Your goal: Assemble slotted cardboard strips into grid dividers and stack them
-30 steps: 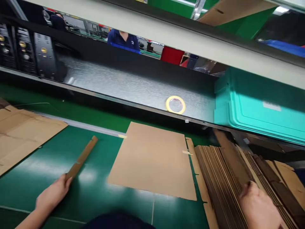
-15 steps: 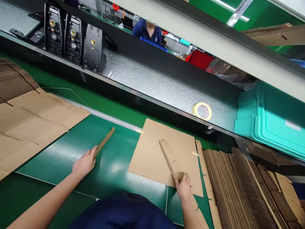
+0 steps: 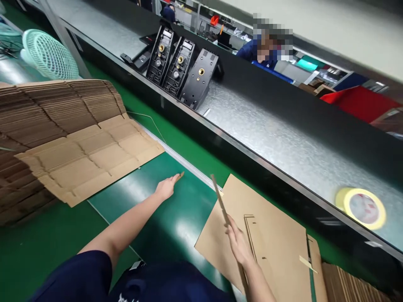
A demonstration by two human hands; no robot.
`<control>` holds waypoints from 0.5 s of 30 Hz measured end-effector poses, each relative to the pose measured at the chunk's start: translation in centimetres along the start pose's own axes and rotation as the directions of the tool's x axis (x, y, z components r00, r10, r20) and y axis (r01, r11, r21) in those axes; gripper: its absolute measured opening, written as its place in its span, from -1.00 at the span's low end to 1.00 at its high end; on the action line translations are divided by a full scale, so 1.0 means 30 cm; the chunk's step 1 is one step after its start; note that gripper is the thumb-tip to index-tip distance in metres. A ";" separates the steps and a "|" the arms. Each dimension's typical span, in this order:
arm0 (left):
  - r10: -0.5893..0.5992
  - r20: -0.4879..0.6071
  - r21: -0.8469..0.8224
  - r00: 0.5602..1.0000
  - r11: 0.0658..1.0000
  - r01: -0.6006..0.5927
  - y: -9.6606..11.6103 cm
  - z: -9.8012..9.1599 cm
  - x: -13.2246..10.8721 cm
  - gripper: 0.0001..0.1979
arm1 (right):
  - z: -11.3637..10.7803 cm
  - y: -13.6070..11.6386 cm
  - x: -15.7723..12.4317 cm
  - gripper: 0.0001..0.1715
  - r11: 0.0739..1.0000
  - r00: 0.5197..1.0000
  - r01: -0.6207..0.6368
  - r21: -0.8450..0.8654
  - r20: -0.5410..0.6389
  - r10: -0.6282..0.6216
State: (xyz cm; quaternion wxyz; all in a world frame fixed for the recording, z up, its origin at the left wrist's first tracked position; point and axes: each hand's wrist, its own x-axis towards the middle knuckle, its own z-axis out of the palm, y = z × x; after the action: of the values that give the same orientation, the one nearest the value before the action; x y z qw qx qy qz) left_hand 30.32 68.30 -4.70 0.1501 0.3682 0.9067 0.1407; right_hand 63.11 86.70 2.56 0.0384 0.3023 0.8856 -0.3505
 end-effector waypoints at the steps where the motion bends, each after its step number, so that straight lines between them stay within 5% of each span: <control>1: 0.004 -0.006 0.004 1.000 1.000 -0.004 -0.016 -0.003 0.003 -0.25 | 0.027 -0.080 0.066 -0.34 0.998 0.997 0.037 0.058 0.065 -0.041; 5: 0.023 -0.023 0.012 0.999 1.000 -0.023 -0.059 -0.008 0.020 -0.29 | 0.132 -0.245 0.291 -0.28 0.989 0.969 0.059 0.138 0.232 -0.090; 15: -0.023 -0.048 -0.030 0.999 0.999 0.022 -0.054 -0.005 0.022 -0.08 | 0.192 -0.156 0.481 -0.27 0.998 0.946 0.034 0.047 0.321 -0.047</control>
State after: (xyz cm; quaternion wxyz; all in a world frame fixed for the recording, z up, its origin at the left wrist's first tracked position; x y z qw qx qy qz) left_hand 28.80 67.64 -5.27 0.1350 0.3522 0.9120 0.1613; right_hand 47.90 87.64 -3.01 0.1690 0.2234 0.8662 -0.4137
